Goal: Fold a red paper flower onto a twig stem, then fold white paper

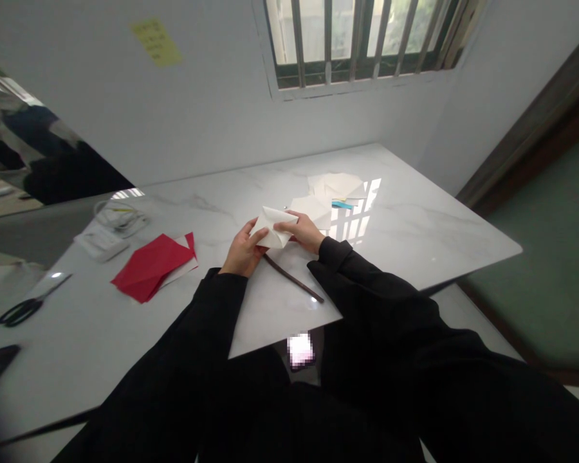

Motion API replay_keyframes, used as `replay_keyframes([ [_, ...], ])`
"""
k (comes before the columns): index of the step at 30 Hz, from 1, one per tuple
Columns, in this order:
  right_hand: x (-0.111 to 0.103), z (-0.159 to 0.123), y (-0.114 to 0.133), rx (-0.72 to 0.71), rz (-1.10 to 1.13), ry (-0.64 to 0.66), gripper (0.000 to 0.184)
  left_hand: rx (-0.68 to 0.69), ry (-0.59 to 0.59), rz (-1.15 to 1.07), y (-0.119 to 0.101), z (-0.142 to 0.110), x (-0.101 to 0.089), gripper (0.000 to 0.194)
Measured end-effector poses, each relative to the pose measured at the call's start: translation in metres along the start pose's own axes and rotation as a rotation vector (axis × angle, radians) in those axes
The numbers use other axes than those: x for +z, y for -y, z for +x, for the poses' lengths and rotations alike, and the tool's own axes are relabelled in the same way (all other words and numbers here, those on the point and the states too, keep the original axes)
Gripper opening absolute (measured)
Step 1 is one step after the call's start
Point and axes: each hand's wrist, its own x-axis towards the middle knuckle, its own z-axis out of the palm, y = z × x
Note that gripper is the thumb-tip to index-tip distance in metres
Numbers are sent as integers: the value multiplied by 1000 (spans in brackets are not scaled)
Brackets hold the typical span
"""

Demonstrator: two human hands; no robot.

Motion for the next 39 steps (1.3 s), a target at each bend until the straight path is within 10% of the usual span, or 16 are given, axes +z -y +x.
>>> replay_keyframes([
  [39,-2,-1,1,37,2,76,49,61,-67,185,2,0,-1,63],
])
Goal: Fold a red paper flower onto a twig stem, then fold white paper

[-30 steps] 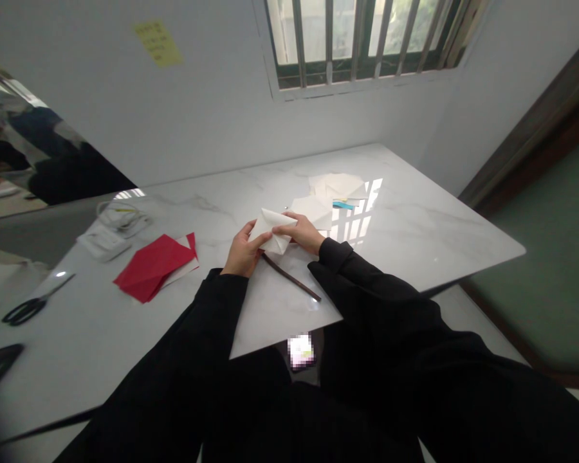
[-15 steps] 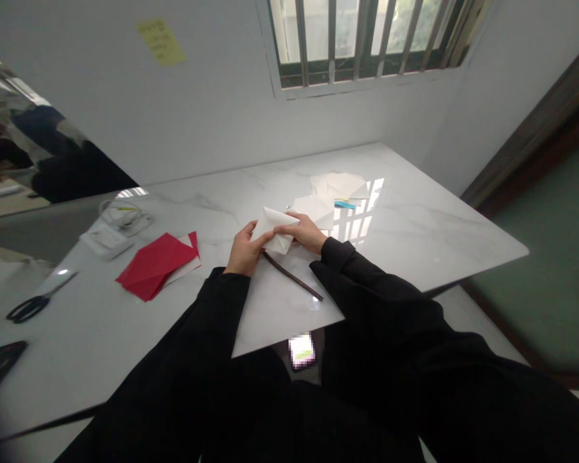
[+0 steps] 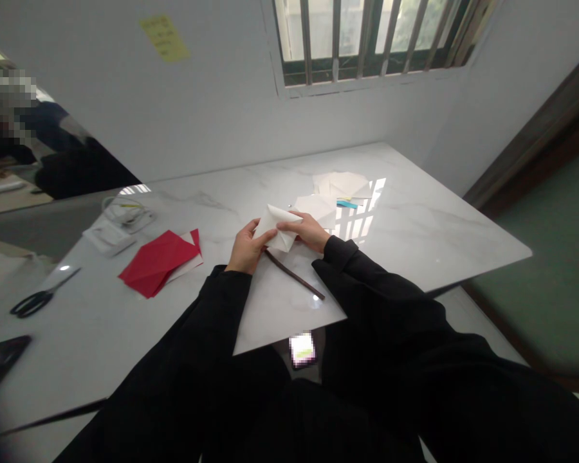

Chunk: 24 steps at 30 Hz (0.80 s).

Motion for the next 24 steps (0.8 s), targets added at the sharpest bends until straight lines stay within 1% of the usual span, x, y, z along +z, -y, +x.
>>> replay_keyframes([
  [5,-1,2,-2,-4,-11,-19,54,10,-13,26,1,0,-1,61],
  [7,-1,1,0,3,-2,1,57,12,-17,34,1,1,-1,60],
  [11,-2,-1,5,57,58,47,72,8,-28,32,3,2,-2,59],
  [13,-4,1,6,84,70,31,78,7,-29,28,4,2,-2,59],
  [14,-5,2,6,94,72,15,78,7,-28,28,4,2,-2,59],
  [16,-7,5,4,102,77,-25,71,11,-28,33,4,2,-2,59],
  [18,-7,7,0,88,70,-56,57,15,-29,41,4,2,-3,59],
  [20,-6,7,-2,54,35,-60,45,18,-28,40,3,2,-2,59],
  [22,-5,5,-3,17,-12,-45,41,21,-21,28,2,1,-2,60],
  [24,-3,4,-3,-12,-49,-32,41,22,-15,16,1,1,-2,60],
])
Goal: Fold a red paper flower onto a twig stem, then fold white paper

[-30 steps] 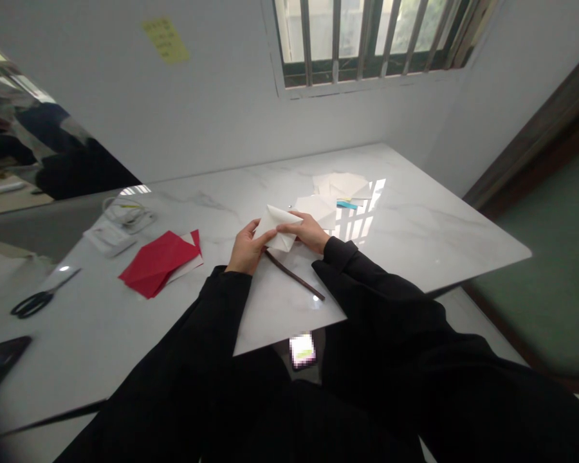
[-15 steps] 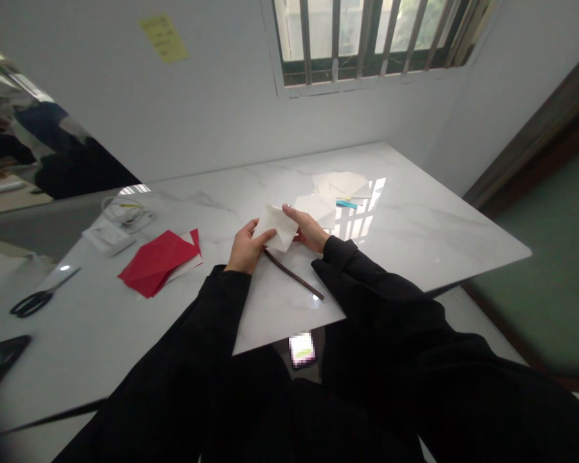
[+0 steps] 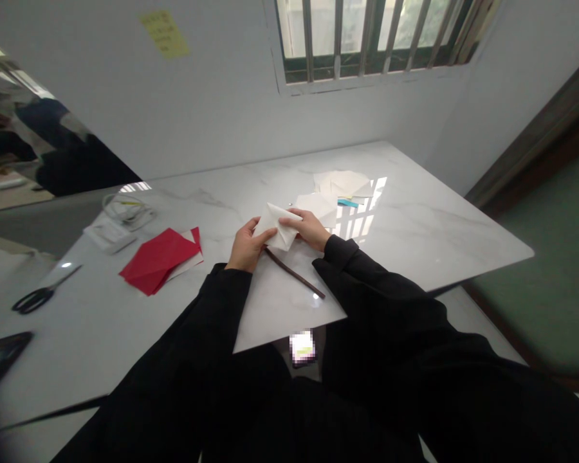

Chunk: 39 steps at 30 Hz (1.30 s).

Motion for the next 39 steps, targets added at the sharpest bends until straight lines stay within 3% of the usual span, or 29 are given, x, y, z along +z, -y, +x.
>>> replay_keyframes([
  [14,-5,-1,-1,-70,-148,0,39,-20,-1,2,3,2,-2,66],
  [21,-5,-1,1,-57,-182,-8,47,-13,5,-2,1,1,-1,66],
  [39,-4,-2,3,-115,-225,-14,44,-37,28,-63,-2,1,-1,61],
])
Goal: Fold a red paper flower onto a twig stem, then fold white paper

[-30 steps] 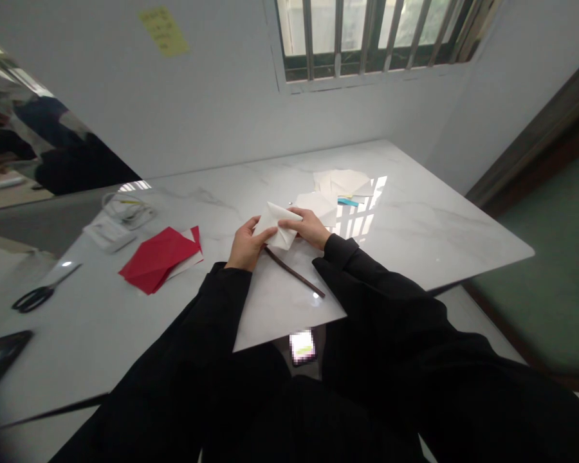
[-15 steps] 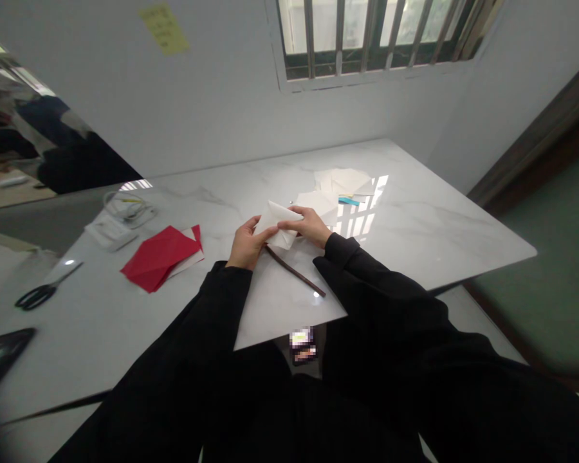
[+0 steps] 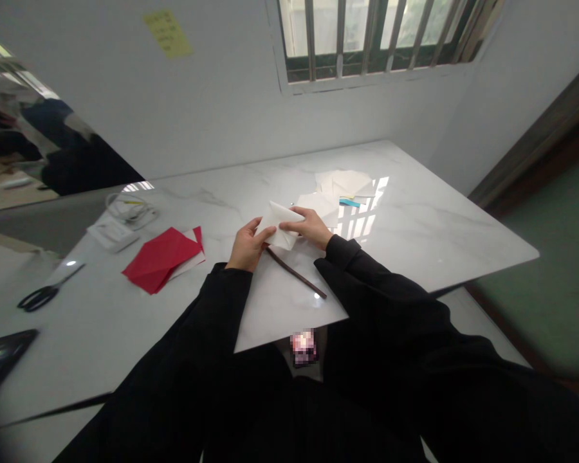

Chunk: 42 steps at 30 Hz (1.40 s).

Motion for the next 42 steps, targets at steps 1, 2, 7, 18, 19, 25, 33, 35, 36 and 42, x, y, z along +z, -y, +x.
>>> replay_keyframes([
  [1,0,0,1,-6,0,3,43,2,-6,5,1,0,0,61],
  [2,1,-1,1,-13,1,7,43,4,-13,8,1,0,0,61],
  [7,1,1,0,23,-9,25,43,12,-37,20,2,1,-1,58],
  [18,0,2,-2,39,-11,34,44,21,-46,41,3,1,-3,57],
  [19,0,2,-1,39,-11,32,44,18,-48,38,3,0,-3,58],
  [25,1,0,2,50,-13,37,42,19,-23,59,1,-1,-1,58],
  [33,3,-3,7,51,-25,59,45,52,-46,112,2,0,-4,54],
  [35,3,-2,7,58,-5,68,45,54,-48,114,2,1,-4,54],
  [36,3,-2,7,61,7,66,45,53,-48,114,3,1,-4,54],
  [42,1,2,0,49,-7,67,46,30,-28,65,4,1,-4,56],
])
